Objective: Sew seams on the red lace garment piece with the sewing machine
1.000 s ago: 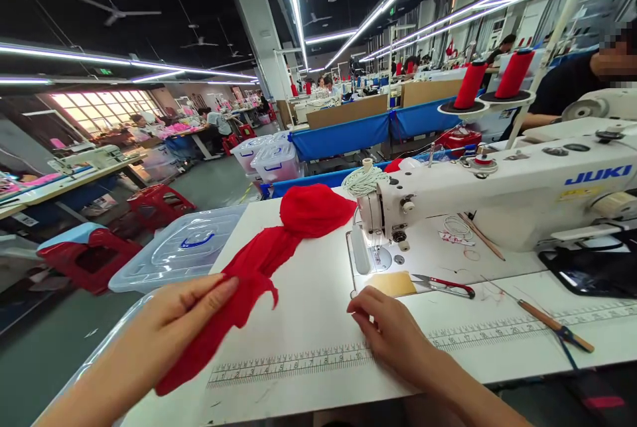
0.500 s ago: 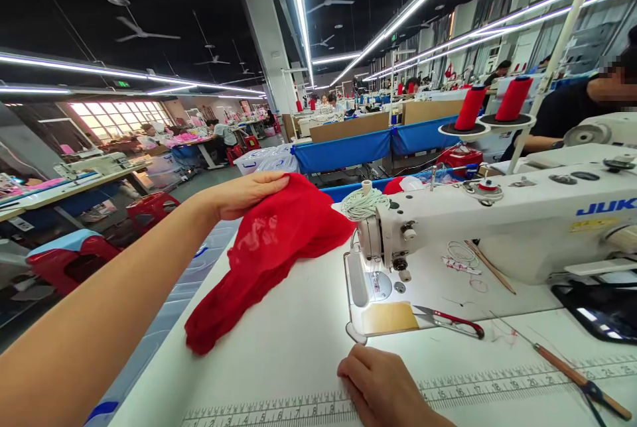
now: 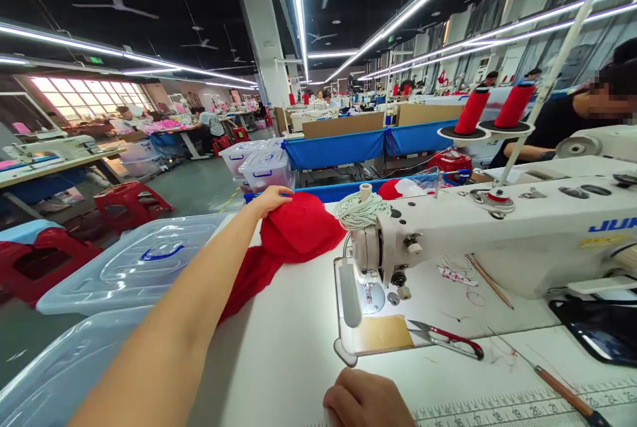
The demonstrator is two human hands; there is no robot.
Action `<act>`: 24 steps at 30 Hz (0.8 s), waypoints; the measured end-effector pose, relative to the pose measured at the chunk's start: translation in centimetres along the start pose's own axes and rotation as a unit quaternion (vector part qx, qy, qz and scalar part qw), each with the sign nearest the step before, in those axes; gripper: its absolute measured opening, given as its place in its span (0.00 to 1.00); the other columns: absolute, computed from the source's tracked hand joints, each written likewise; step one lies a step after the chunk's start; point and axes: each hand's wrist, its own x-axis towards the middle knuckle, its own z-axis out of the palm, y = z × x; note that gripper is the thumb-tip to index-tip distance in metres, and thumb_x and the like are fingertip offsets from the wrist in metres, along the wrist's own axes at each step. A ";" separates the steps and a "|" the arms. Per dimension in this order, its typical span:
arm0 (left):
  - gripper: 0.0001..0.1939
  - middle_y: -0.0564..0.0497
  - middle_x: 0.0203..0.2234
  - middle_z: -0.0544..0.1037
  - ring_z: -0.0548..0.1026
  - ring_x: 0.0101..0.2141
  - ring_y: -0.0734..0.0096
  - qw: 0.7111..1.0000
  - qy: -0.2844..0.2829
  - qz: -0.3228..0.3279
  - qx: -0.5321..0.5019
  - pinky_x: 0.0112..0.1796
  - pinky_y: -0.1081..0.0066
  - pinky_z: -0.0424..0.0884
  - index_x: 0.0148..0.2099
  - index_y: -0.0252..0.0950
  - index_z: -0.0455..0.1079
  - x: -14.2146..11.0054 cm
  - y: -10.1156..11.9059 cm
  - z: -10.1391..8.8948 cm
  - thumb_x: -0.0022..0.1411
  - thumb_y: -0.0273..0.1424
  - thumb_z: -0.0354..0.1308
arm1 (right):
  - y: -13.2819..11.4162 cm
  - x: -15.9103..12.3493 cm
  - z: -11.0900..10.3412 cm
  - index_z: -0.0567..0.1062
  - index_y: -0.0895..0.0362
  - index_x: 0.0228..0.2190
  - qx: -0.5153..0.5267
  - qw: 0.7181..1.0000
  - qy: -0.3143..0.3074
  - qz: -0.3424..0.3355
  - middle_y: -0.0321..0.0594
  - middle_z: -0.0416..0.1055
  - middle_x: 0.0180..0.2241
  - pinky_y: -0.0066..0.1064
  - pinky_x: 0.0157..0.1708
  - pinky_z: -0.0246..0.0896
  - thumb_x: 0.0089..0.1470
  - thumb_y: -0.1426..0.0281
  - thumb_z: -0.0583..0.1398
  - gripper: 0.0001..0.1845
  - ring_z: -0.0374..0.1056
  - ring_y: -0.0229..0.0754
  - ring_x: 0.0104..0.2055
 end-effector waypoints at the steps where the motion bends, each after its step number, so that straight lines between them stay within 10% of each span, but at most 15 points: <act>1: 0.16 0.45 0.46 0.72 0.73 0.42 0.63 1.000 0.003 -0.013 0.008 0.41 0.59 0.73 0.52 0.34 0.66 0.1 -0.2 -0.4 0.64 0.35 0.55 | -0.1 0.1 -0.2 0.69 0.53 0.27 -0.008 1.000 0.002 -0.022 0.32 0.69 0.23 0.26 0.19 0.44 0.53 0.76 0.53 0.08 0.62 0.34 0.22; 8: 0.18 0.44 0.50 0.69 0.71 0.47 0.60 0.984 0.122 -0.002 0.133 0.46 0.55 0.69 0.53 0.35 0.65 -3.0 -1.7 -3.8 0.63 0.36 0.55 | -1.6 0.9 -2.8 0.67 0.55 0.27 0.002 0.996 0.059 -0.061 0.34 0.64 0.20 0.27 0.20 0.43 0.57 0.75 0.47 0.13 0.57 0.35 0.19; 14: 0.14 0.51 0.18 0.71 0.73 0.28 0.59 0.977 0.028 0.025 0.212 0.33 0.65 0.65 0.20 0.38 0.67 -14.2 -5.6 -4.7 0.43 0.40 0.66 | -2.1 1.0 -4.1 0.67 0.56 0.27 -0.007 0.997 0.012 -0.081 0.36 0.65 0.23 0.27 0.21 0.46 0.57 0.77 0.48 0.12 0.60 0.36 0.22; 18: 0.11 0.50 0.24 0.74 0.71 0.28 0.59 0.978 0.054 0.020 0.198 0.31 0.65 0.63 0.26 0.40 0.68 -20.4 -7.7 -3.2 0.43 0.40 0.63 | -2.2 0.9 -3.9 0.68 0.56 0.28 -0.008 0.997 0.012 -0.076 0.37 0.66 0.24 0.27 0.23 0.47 0.58 0.78 0.48 0.12 0.60 0.36 0.23; 24: 0.06 0.53 0.21 0.70 0.68 0.27 0.64 0.980 0.183 -0.021 0.074 0.32 0.66 0.63 0.25 0.39 0.64 -21.3 -8.6 -4.0 0.52 0.35 0.51 | -2.6 0.7 -4.5 0.69 0.56 0.29 0.000 0.997 0.003 -0.072 0.37 0.67 0.26 0.26 0.24 0.49 0.59 0.77 0.47 0.13 0.61 0.36 0.24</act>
